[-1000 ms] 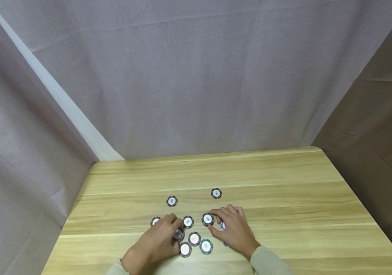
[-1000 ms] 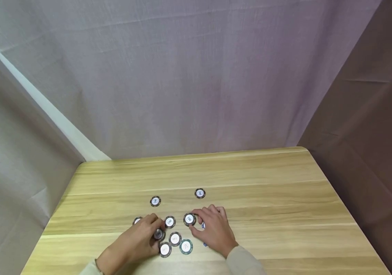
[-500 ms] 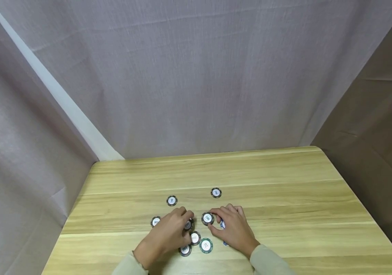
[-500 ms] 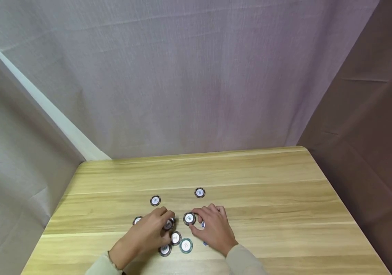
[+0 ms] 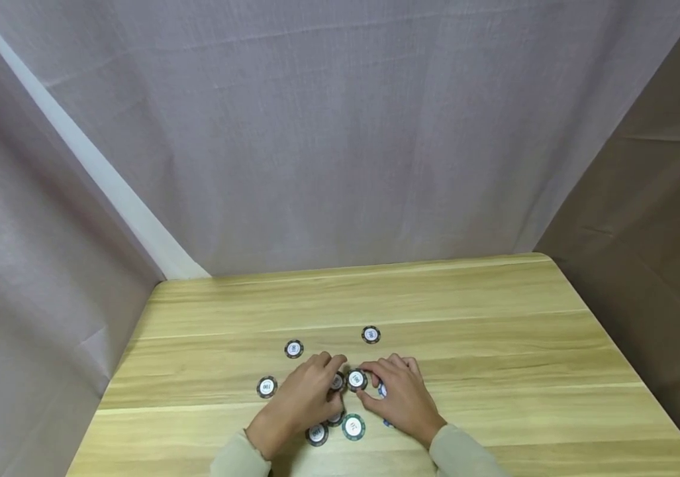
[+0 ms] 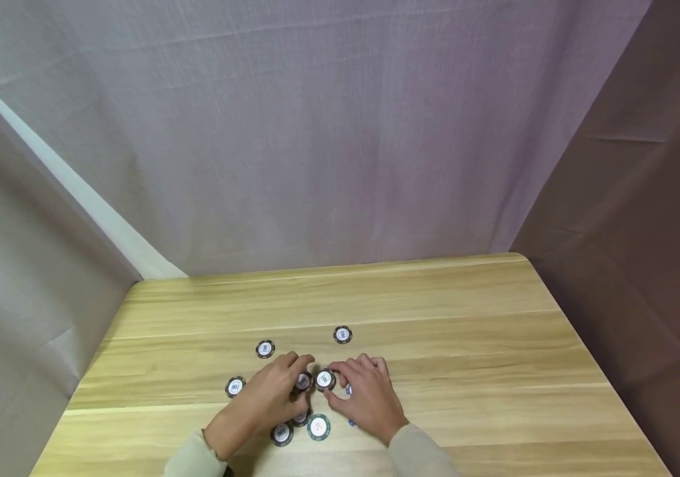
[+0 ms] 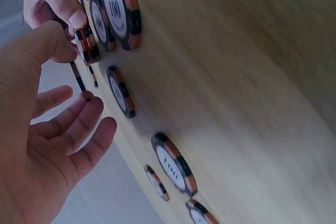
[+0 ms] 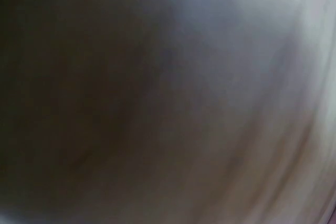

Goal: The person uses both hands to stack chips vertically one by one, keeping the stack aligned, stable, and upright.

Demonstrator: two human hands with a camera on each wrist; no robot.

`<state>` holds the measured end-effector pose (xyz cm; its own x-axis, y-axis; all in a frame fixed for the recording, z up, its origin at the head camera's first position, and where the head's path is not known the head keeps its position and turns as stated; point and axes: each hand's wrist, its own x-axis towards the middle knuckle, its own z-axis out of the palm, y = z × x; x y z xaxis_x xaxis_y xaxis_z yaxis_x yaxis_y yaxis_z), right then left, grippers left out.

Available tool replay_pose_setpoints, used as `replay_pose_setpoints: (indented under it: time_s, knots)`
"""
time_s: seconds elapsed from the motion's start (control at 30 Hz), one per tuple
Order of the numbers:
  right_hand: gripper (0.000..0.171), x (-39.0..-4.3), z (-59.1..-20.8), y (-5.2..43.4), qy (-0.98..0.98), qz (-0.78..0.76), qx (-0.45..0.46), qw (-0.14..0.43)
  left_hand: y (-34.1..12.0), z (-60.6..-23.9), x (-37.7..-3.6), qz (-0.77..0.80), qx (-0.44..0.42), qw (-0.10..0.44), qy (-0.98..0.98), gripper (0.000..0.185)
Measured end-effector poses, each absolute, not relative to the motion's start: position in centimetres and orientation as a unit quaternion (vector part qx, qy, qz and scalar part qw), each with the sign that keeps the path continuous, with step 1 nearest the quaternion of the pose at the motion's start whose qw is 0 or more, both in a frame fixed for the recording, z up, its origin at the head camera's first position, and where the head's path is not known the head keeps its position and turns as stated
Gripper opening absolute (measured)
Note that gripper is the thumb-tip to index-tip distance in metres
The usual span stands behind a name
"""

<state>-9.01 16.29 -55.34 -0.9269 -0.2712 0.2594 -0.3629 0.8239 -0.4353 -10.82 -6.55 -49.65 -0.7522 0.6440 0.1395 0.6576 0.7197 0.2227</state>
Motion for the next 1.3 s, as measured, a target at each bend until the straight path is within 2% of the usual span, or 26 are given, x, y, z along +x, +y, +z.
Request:
replay_pose_setpoints:
  time_s: [0.27,0.6,1.03,1.3]
  knots:
    - [0.04,-8.8,-55.7,16.0,-0.949,0.246,0.169,0.097,-5.9,-50.5,-10.6,-0.172,-0.33,0.014,-0.928,0.059]
    - [0.042,-8.9,-55.5,15.9,-0.948,0.239,0.178,0.11,-5.1,-50.8,-10.9,-0.195,-0.322,0.035,-0.926,0.06]
    - [0.044,-9.0,-55.4,16.3,-0.953,0.224,0.174,0.108,-4.4,-50.9,-11.1,-0.238,-0.318,-0.015,-0.918,0.053]
    - [0.044,-9.2,-55.5,16.4,-0.953,0.231,0.171,0.094,-4.7,-50.8,-11.0,-0.237,-0.324,-0.024,-0.916,0.052]
